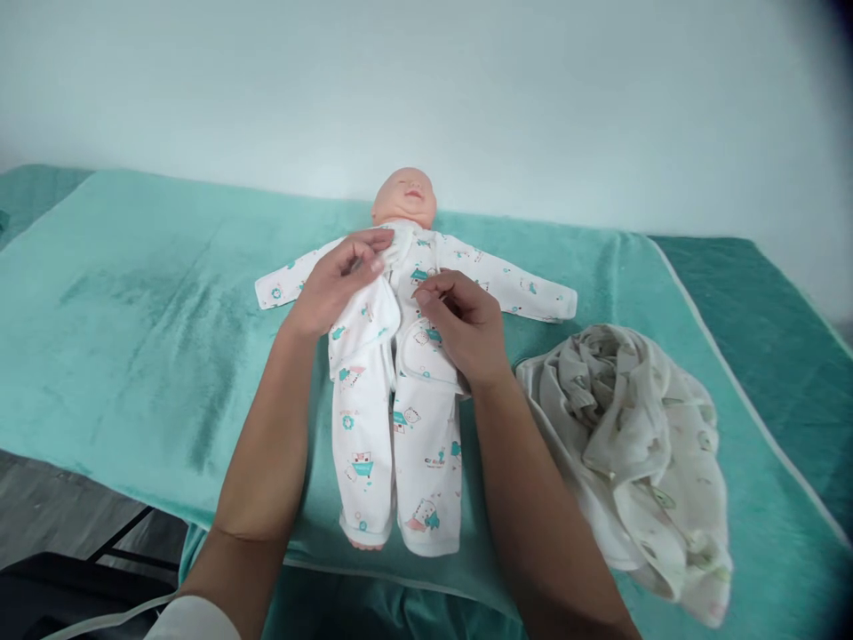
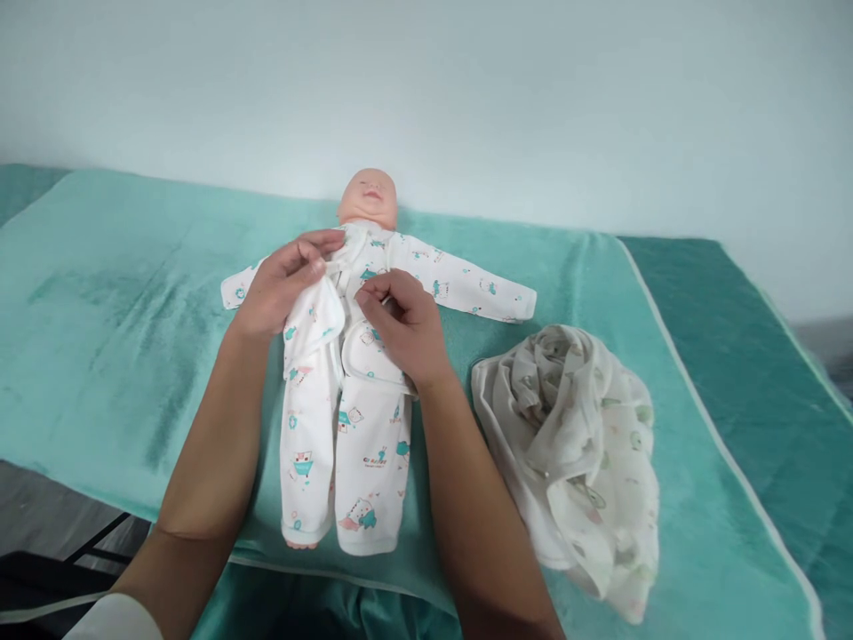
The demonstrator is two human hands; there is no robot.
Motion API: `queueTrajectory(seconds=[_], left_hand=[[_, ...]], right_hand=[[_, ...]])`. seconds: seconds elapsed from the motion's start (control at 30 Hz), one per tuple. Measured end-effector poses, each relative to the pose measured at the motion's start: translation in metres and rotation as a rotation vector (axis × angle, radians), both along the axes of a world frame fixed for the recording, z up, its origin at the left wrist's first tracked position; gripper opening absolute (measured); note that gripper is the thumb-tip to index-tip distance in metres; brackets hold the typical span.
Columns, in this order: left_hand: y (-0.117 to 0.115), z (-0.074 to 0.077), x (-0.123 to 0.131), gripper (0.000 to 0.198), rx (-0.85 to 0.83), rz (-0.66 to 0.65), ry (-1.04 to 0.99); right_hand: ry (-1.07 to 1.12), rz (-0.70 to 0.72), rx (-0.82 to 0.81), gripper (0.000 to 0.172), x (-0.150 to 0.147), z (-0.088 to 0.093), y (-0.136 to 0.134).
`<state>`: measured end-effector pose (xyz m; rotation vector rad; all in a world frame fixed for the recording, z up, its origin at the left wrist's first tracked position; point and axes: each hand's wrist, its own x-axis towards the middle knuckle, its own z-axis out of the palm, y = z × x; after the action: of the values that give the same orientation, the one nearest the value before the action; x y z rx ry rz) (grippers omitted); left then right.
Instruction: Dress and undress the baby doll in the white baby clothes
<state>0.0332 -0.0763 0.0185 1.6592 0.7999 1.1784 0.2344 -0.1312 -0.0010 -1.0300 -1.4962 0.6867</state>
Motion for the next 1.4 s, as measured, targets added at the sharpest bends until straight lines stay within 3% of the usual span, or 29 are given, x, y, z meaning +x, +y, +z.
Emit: queueTrajectory(seconds=[0.13, 0.33, 0.43, 0.5, 0.6, 0.7, 0.8, 0.9, 1.1, 1.27, 1.4], left_hand=[[0.009, -0.012, 0.003, 0.042, -0.058, 0.355, -0.124], [0.024, -0.023, -0.022, 0.031, -0.215, 0.917, -0.242], [0.024, -0.027, -0.035, 0.026, -0.257, 1.098, -0.314], [0.022, -0.029, -0.038, 0.019, -0.179, 1.156, -0.295], [0.019, -0.032, -0.030, 0.003, 0.078, 1.067, -0.048], [0.019, -0.034, -0.017, 0.021, 0.266, 0.773, 0.314], [0.024, -0.036, -0.008, 0.032, 0.286, 0.586, 0.623], [0.029, -0.037, -0.005, 0.042, 0.228, 0.604, 0.825], [0.034, -0.033, -0.009, 0.049, 0.197, 0.685, 1.027], [0.033, -0.030, -0.026, 0.049, 0.098, 0.763, 1.053], [0.030, -0.033, -0.034, 0.054, 0.099, 0.757, 1.002]], right_hand=[[-0.068, -0.294, 0.117, 0.046, -0.001, 0.002, -0.001], [-0.068, -0.663, -0.073, 0.050, 0.050, -0.006, 0.016], [-0.084, -0.698, -0.210, 0.037, 0.072, -0.009, 0.024], [-0.041, -0.618, -0.166, 0.026, 0.069, -0.008, 0.023], [-0.049, -0.390, -0.020, 0.020, 0.045, -0.006, 0.016], [-0.143, -0.171, -0.008, 0.030, 0.024, -0.007, 0.012], [-0.209, -0.085, -0.046, 0.037, 0.021, -0.012, 0.021], [-0.277, -0.100, -0.086, 0.038, 0.026, -0.014, 0.038], [-0.484, -0.212, -0.111, 0.059, 0.030, -0.012, 0.060], [-0.693, -0.300, -0.161, 0.063, 0.049, -0.024, 0.068], [-0.703, -0.394, -0.198, 0.061, 0.059, -0.025, 0.066]])
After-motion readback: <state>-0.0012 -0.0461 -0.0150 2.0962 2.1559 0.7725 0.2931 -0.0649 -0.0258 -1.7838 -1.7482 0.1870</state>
